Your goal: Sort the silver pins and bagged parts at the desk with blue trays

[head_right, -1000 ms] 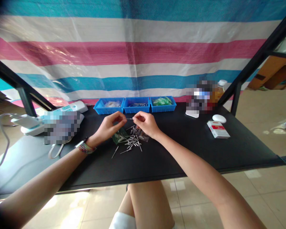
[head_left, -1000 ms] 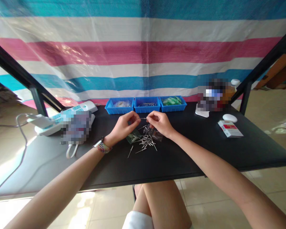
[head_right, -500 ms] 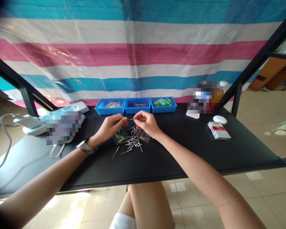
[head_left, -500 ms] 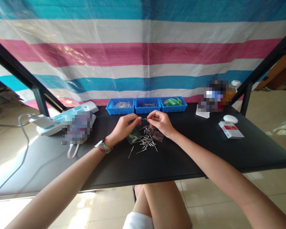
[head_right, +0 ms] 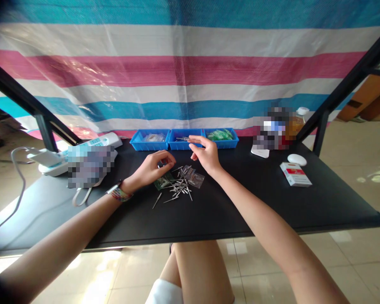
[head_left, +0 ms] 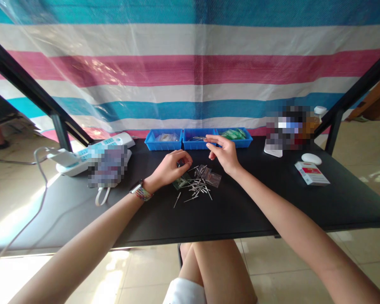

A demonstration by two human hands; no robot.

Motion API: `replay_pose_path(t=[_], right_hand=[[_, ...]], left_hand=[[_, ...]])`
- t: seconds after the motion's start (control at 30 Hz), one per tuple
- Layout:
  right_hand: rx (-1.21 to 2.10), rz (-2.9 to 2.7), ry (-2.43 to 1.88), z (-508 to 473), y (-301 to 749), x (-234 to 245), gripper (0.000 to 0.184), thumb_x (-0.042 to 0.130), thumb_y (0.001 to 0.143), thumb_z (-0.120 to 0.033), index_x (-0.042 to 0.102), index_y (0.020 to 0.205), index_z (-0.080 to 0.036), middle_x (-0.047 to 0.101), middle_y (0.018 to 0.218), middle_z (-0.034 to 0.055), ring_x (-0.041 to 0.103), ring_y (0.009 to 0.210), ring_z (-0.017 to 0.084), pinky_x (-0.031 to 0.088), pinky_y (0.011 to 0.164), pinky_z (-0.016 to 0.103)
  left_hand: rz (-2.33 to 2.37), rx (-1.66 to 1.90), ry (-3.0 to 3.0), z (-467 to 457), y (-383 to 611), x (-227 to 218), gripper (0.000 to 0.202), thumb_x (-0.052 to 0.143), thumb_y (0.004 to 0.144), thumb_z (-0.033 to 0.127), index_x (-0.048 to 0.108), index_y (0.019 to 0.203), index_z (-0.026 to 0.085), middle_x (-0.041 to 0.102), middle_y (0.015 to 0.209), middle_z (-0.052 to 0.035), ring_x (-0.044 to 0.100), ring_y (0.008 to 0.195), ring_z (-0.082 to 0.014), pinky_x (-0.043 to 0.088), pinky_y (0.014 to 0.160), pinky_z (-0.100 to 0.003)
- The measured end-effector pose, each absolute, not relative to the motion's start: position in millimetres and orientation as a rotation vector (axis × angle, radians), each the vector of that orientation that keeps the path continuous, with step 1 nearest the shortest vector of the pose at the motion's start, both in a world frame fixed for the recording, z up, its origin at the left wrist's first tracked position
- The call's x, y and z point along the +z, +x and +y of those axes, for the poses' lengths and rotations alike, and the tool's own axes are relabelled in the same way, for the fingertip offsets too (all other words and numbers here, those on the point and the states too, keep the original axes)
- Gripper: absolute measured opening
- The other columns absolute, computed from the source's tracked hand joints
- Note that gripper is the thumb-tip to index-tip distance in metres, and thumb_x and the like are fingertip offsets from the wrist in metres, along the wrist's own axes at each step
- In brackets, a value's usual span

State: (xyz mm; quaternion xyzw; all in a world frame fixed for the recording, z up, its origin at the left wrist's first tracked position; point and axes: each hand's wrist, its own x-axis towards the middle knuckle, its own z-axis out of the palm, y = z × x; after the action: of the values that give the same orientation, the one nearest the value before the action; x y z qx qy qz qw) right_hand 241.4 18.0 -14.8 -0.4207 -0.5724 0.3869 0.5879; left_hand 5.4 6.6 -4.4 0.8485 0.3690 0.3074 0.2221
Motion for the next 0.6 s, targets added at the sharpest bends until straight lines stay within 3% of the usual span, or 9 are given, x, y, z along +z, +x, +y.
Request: replay_pose_path(t=[0.1,0.3,0.47,0.6], right_hand=[[0.719,-1.417,-1.074,22.7,250.3,-15.2,0.041,0.068,0.086,-0.035,0.077,0.123,-0.021,0.076,0.128,0.0122,0.059,0.050,0.009,0.048,0.042,0.025],[0.501,-1.575,-1.070,19.1,250.0,-23.9,0.022,0.059,0.087,-0.020,0.080,0.095,-0.017,0.077,0.095,0.0087,0.071,0.078,0.019,0.050,0.057,0.025],[0.565,-1.773,-0.988,11.8,240.2,-25.0,0.015,0.063,0.087,-0.018,0.078,0.091,-0.018,0.075,0.092,0.0042,0.060,0.061,0.012,0.045,0.056,0.025],[0.593,-1.880,-0.901,2.2,235.5,-22.4,0.011,0.067,0.087,-0.019,0.076,0.093,-0.020,0.071,0.092,0.0029,0.059,0.061,0.011,0.048,0.059,0.026]], left_hand=[[1.030,0.751,2.474,7.1,5.0,-7.8,0.015,0.064,0.089,0.029,0.073,0.096,0.020,0.073,0.096,-0.0060,0.067,0.094,-0.0244,0.051,0.089,-0.038],[1.051,0.677,2.587,12.0,4.5,-16.9,0.008,0.065,0.087,0.025,0.072,0.089,0.021,0.072,0.093,-0.0048,0.064,0.091,-0.0236,0.050,0.091,-0.039],[1.068,0.790,2.492,15.0,5.6,-17.1,0.009,0.060,0.088,0.024,0.068,0.086,0.021,0.072,0.092,-0.0049,0.064,0.090,-0.0227,0.051,0.087,-0.037],[1.043,0.941,2.336,12.7,7.7,-13.4,0.015,0.059,0.094,0.032,0.068,0.092,0.020,0.070,0.090,-0.0044,0.063,0.083,-0.0196,0.051,0.078,-0.033]])
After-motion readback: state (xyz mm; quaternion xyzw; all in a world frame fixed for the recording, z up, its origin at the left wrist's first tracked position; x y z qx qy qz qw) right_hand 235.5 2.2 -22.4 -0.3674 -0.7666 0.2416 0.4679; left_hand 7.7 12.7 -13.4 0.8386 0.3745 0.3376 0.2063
